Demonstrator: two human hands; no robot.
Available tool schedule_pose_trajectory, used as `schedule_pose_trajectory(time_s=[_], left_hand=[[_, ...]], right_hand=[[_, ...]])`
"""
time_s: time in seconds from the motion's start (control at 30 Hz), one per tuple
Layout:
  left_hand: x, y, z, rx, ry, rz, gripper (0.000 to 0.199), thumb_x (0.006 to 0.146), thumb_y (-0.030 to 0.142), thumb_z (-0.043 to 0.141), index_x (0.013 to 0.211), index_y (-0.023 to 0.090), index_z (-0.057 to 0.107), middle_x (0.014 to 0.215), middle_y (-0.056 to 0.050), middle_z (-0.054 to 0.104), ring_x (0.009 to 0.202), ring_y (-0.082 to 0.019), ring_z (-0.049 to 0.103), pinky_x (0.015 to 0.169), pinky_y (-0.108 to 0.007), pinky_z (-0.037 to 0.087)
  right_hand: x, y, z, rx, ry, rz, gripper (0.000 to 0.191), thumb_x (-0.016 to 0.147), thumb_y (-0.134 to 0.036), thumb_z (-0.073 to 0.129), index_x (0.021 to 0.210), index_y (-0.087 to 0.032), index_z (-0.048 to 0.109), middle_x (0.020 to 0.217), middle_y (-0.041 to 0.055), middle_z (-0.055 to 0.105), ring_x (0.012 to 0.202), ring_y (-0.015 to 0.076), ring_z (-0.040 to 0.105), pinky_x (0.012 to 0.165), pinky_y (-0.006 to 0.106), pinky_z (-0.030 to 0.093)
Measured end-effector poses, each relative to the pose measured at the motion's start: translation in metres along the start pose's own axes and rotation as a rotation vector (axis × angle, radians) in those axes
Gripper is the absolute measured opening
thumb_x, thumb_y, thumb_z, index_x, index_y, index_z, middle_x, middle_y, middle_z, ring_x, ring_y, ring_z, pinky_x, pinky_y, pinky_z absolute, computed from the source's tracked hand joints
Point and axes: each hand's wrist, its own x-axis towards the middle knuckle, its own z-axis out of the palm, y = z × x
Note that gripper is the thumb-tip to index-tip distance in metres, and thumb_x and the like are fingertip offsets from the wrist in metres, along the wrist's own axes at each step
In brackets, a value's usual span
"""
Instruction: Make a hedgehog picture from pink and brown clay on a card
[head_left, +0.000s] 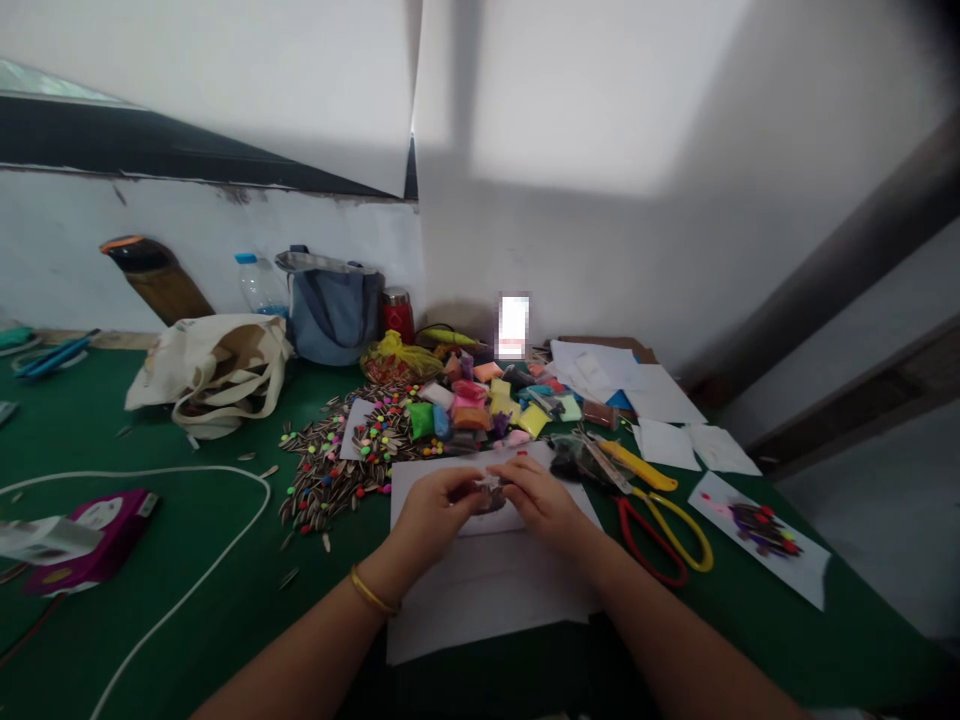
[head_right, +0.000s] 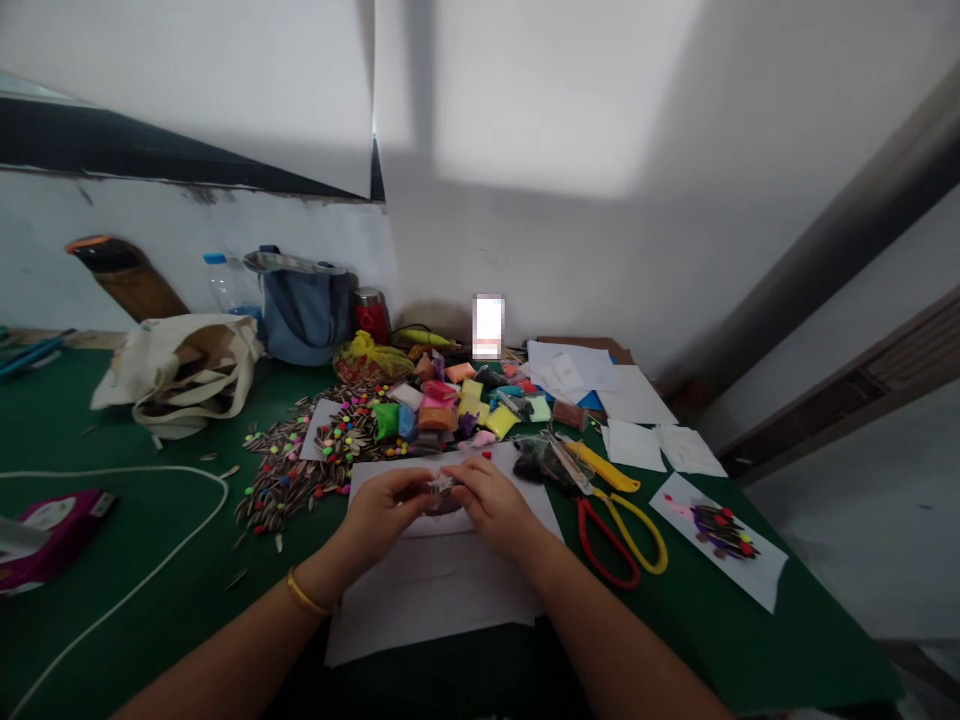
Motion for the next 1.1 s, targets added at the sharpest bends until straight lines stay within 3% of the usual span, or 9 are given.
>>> schedule_pose_trajectory(time_s=[0.2, 0.37, 0.53, 0.7, 0.77, 0.83, 0.93, 1.1], left_hand=[[0.002, 0.011, -0.012, 0.02, -0.081, 0.039, 0.028, 0.078, 0.015, 0.063, 0.104, 0.02, 0.071, 0.089, -0.003, 0.073, 0.077, -0.017, 0.067, 0.072, -0.028, 0.054], [0.001, 0.004, -0.016, 0.106, -0.091, 0.19, 0.026, 0.085, 0.021, 0.059, 0.107, 0.023, 0.071, 0.098, -0.005, 0.071, 0.089, -0.018, 0.064, 0.081, -0.03, 0.05], [-0.001, 0.004, -0.011, 0.12, -0.123, 0.172, 0.029, 0.087, 0.025, 0.057, 0.112, 0.023, 0.07, 0.097, -0.006, 0.069, 0.085, -0.017, 0.062, 0.076, -0.029, 0.05], [0.0, 0.005, -0.008, 0.099, -0.072, 0.112, 0.034, 0.084, 0.025, 0.058, 0.116, 0.021, 0.068, 0.089, -0.006, 0.068, 0.076, -0.016, 0.06, 0.072, -0.03, 0.051], [0.001, 0.003, -0.007, 0.047, -0.051, 0.088, 0.033, 0.082, 0.024, 0.058, 0.113, 0.02, 0.07, 0.09, -0.006, 0.068, 0.079, -0.017, 0.061, 0.074, -0.031, 0.052], [0.003, 0.003, -0.007, -0.044, -0.032, 0.03, 0.03, 0.081, 0.025, 0.059, 0.107, 0.019, 0.072, 0.097, -0.007, 0.07, 0.086, -0.02, 0.063, 0.076, -0.032, 0.052], [0.003, 0.008, -0.006, -0.216, -0.071, -0.111, 0.029, 0.08, 0.031, 0.062, 0.103, 0.017, 0.073, 0.098, -0.007, 0.071, 0.086, -0.021, 0.064, 0.073, -0.031, 0.053], [0.002, 0.015, -0.006, -0.358, -0.185, -0.177, 0.034, 0.08, 0.04, 0.065, 0.102, 0.016, 0.073, 0.092, -0.008, 0.072, 0.076, -0.018, 0.062, 0.069, -0.029, 0.05]], right_hand=[[0.003, 0.003, -0.002, 0.036, 0.102, 0.062, 0.022, 0.089, -0.023, 0.059, 0.11, -0.024, 0.065, 0.104, 0.0075, 0.058, 0.101, 0.0217, 0.056, 0.091, 0.038, 0.047], [0.005, 0.003, -0.002, 0.085, 0.051, 0.124, 0.021, 0.085, -0.023, 0.063, 0.106, -0.022, 0.066, 0.1, 0.0065, 0.06, 0.097, 0.0211, 0.057, 0.088, 0.037, 0.047], [0.005, -0.002, 0.002, 0.236, -0.03, 0.299, 0.012, 0.079, -0.027, 0.07, 0.086, -0.019, 0.065, 0.084, 0.0018, 0.064, 0.08, 0.0169, 0.061, 0.074, 0.028, 0.048], [0.004, -0.003, 0.001, 0.301, -0.075, 0.405, 0.021, 0.089, -0.038, 0.058, 0.087, -0.018, 0.064, 0.064, -0.0016, 0.062, 0.059, 0.0136, 0.058, 0.055, 0.023, 0.044], [0.002, 0.0, 0.0, 0.251, -0.085, 0.37, 0.023, 0.09, -0.04, 0.055, 0.09, -0.018, 0.064, 0.067, -0.0006, 0.064, 0.061, 0.0145, 0.059, 0.056, 0.024, 0.045], [0.001, 0.002, -0.001, 0.192, -0.044, 0.288, 0.025, 0.086, -0.038, 0.062, 0.103, -0.019, 0.063, 0.086, 0.0031, 0.068, 0.077, 0.0176, 0.063, 0.066, 0.027, 0.048], [0.0, 0.002, 0.001, 0.081, 0.05, 0.154, 0.045, 0.077, -0.031, 0.072, 0.118, -0.022, 0.055, 0.109, 0.0065, 0.063, 0.095, 0.0208, 0.06, 0.08, 0.032, 0.049], [0.001, 0.0, 0.005, -0.012, 0.085, 0.086, 0.016, 0.085, -0.018, 0.06, 0.101, -0.022, 0.058, 0.094, 0.0039, 0.063, 0.086, 0.0182, 0.059, 0.077, 0.031, 0.047]])
